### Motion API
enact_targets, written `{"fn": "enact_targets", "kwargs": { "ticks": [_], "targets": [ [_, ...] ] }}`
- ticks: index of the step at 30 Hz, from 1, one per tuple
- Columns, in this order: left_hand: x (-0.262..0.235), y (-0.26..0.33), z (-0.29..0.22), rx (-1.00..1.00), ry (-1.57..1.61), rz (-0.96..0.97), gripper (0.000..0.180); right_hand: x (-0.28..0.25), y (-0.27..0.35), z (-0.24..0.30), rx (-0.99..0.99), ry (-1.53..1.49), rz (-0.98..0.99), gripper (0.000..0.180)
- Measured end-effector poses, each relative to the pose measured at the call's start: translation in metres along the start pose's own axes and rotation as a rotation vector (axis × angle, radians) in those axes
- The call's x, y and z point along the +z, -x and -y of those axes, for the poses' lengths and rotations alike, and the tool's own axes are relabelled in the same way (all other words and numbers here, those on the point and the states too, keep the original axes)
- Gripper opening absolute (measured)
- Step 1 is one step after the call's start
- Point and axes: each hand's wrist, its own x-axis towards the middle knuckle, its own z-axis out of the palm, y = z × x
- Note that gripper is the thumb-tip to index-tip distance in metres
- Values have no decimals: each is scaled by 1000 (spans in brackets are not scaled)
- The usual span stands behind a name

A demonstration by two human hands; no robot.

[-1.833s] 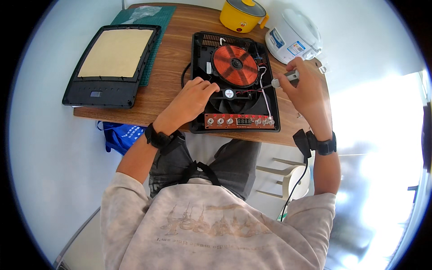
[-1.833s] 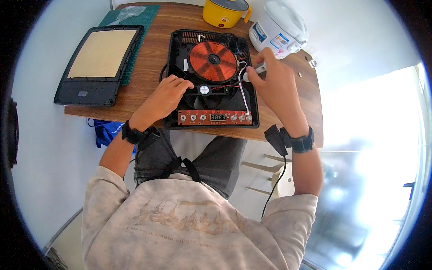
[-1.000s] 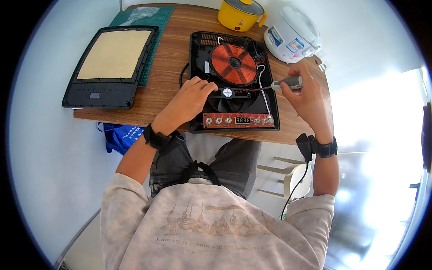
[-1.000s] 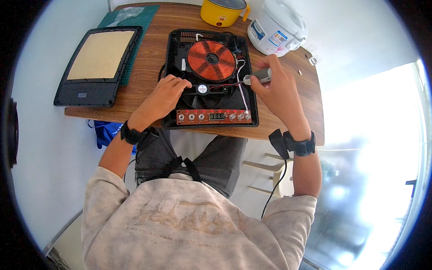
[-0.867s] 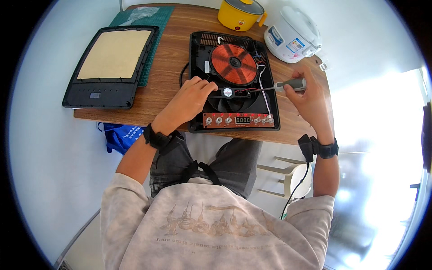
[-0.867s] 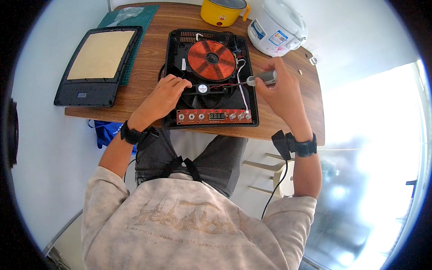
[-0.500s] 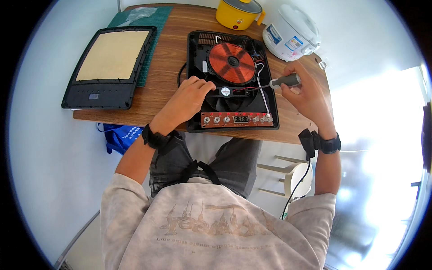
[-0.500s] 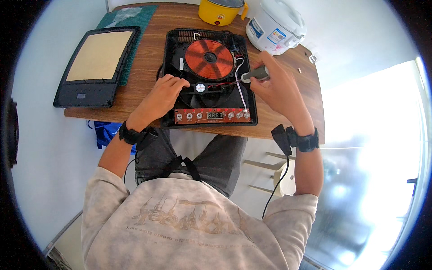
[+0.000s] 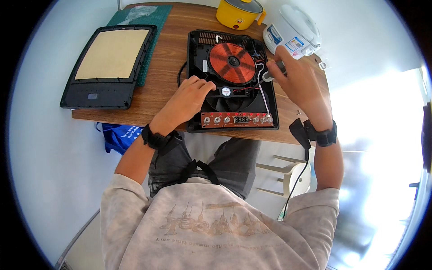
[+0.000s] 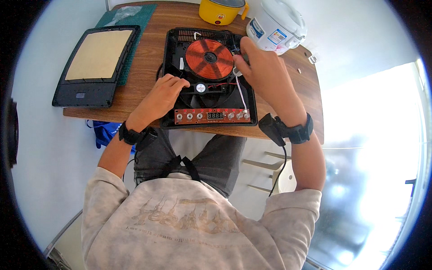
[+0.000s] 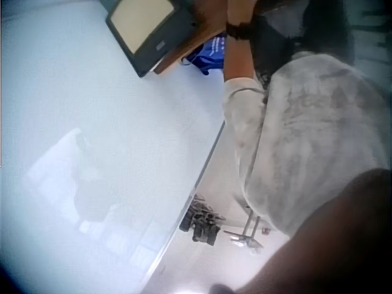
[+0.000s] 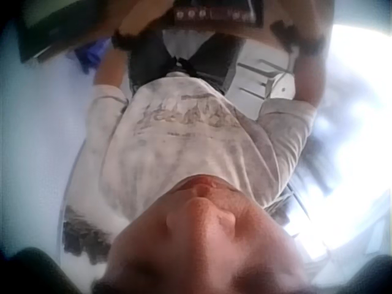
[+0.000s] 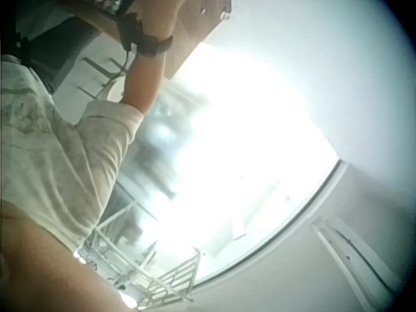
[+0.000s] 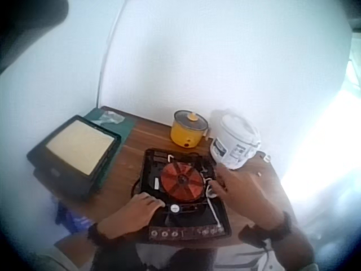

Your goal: The person uses a screwdriver to tighten screws on a circuit board attached to a portable gas stove. They systematically work through multiple screw holes on the control panel, securing the board to the stove's frame.

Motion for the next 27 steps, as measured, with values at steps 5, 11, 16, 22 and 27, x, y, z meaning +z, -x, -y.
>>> {"fn": "enact_targets", "kwargs": {
  "ticks": [5,11,16,22,27],
  "targets": [
    [-4,0,-2,-20,25,37,34,2,-10,6,-152,-50,28,25],
    [-5,-1,-3,-12,29,38,37,-7,-13,3,-157,-115,116,26],
    [-2,0,0,3,-5,18,37,-16,-5,8,-135,-34,145,20],
    [-4,-1,-1,10,19,39,38,-13,-6,9,-113,-59,134,21],
    [-1,0,0,-4,19,27,39,-10,-2,1,-70,-187,145,22]
  ]
}}
